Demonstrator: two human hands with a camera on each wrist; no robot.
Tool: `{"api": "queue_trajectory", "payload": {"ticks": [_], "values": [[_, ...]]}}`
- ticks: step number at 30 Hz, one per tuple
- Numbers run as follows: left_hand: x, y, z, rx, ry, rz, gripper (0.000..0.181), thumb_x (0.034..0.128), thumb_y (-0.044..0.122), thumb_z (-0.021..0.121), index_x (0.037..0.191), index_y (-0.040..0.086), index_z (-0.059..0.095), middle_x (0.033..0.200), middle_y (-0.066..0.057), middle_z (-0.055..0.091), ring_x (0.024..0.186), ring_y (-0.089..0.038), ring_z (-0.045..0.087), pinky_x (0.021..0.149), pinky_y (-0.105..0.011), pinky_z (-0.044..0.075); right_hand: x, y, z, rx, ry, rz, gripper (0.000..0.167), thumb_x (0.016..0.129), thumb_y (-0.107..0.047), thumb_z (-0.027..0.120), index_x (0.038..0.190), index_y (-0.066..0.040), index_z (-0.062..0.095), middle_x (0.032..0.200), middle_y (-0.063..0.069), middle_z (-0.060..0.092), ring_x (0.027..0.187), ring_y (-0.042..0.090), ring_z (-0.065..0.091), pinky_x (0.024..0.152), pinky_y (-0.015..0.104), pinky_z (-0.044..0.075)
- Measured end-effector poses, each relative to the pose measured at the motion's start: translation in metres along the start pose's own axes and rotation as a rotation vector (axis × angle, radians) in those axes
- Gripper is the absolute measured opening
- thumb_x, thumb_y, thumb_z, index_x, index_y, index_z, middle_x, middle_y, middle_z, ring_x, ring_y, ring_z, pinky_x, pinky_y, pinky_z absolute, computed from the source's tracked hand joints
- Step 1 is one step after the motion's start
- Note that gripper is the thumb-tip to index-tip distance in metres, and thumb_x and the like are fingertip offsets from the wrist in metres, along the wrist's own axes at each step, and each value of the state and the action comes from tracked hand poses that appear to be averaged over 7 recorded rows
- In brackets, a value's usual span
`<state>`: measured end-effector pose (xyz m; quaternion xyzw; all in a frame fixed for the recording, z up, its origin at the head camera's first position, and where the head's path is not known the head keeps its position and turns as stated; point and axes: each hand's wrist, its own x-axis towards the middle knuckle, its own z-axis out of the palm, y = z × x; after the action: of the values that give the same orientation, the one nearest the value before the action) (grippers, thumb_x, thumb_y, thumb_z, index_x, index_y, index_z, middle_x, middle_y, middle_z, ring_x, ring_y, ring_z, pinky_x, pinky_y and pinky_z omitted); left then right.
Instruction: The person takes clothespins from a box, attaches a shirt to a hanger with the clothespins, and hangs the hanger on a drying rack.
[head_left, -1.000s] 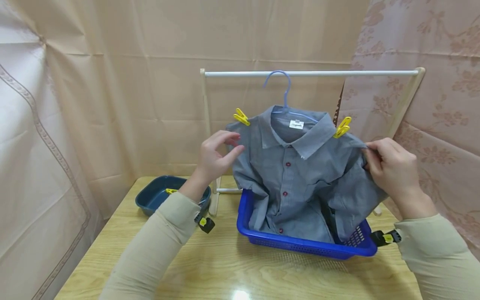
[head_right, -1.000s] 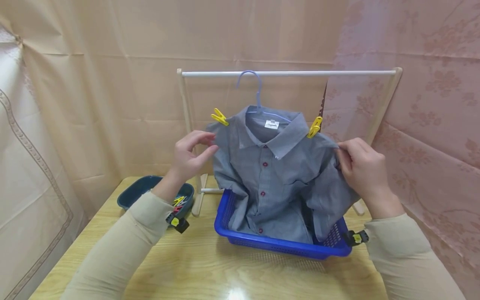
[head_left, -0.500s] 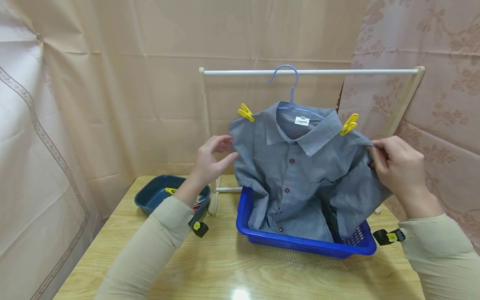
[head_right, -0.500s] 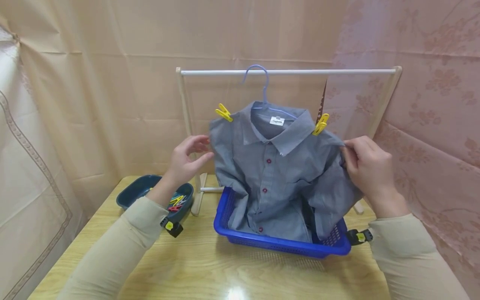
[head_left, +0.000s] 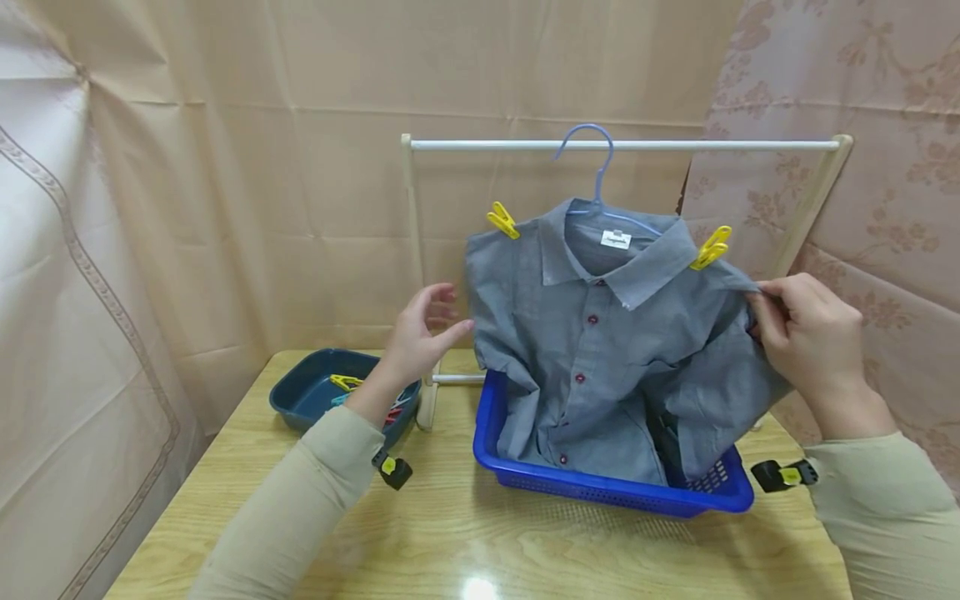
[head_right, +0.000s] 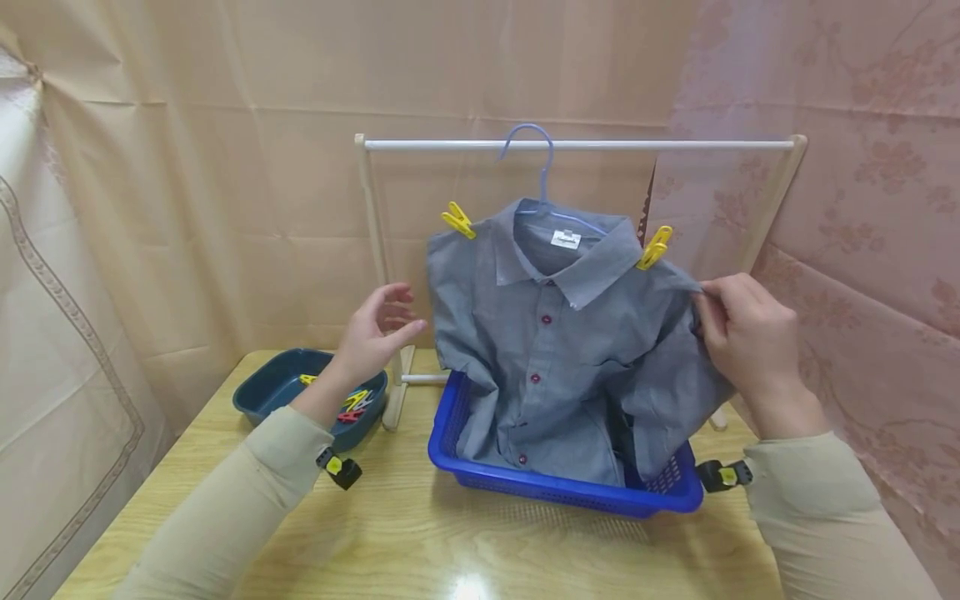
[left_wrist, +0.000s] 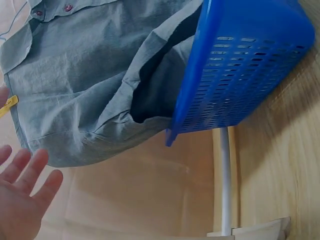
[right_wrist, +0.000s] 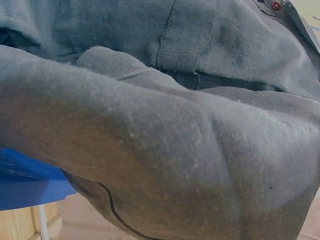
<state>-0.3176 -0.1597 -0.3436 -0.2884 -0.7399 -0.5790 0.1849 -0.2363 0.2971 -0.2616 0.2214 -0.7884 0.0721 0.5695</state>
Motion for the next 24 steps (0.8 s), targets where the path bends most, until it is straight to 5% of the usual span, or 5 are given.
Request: {"api": "queue_trajectory", "payload": {"ticks": [4,10,22,24], "values": [[-0.006,-0.002,0.000,-0.044,-0.009,-0.076,0.062,0.0925,0.015,0.077,0.144,0.003,0.046,0.134,-0.015,0.055,0.118,-0.039,0.059,0.100,-0.052,0.049,0.000,-0.001,0.000,-0.001,0.002,-0.001,0.043,0.103,-0.032,0.053,0.098,0.008,0.068,0.081,0.024,0.063,0.067,0.037,0.058,0.060,0.042,0.036],[-0.016,-0.006,0.000,-0.065,-0.036,-0.190,0.072,0.0930,0.023,0.077,0.151,0.007,0.038,0.139,-0.011,0.050,0.121,-0.034,0.059,0.097,-0.045,0.053,0.000,-0.001,0.000,-0.006,0.004,0.010,0.027,0.098,-0.019,0.062,0.098,0.007,0.068,0.082,0.024,0.064,0.068,0.038,0.059,0.061,0.042,0.036],[-0.033,-0.019,0.006,-0.061,-0.083,-0.330,0.089,0.0912,0.035,0.078,0.158,0.008,0.025,0.149,-0.010,0.041,0.127,-0.030,0.055,0.098,-0.047,0.051,0.001,-0.003,-0.004,-0.047,-0.044,0.001,0.035,0.102,-0.022,0.056,0.099,0.011,0.067,0.083,0.026,0.063,0.068,0.036,0.058,0.061,0.041,0.037],[-0.036,-0.021,0.007,-0.052,-0.098,-0.348,0.090,0.0907,0.036,0.078,0.158,0.010,0.024,0.148,-0.010,0.041,0.127,-0.029,0.055,0.097,-0.046,0.052,0.000,-0.005,-0.004,-0.044,-0.033,0.019,0.026,0.099,-0.015,0.061,0.099,0.010,0.068,0.083,0.026,0.063,0.068,0.037,0.058,0.062,0.041,0.037]]}}
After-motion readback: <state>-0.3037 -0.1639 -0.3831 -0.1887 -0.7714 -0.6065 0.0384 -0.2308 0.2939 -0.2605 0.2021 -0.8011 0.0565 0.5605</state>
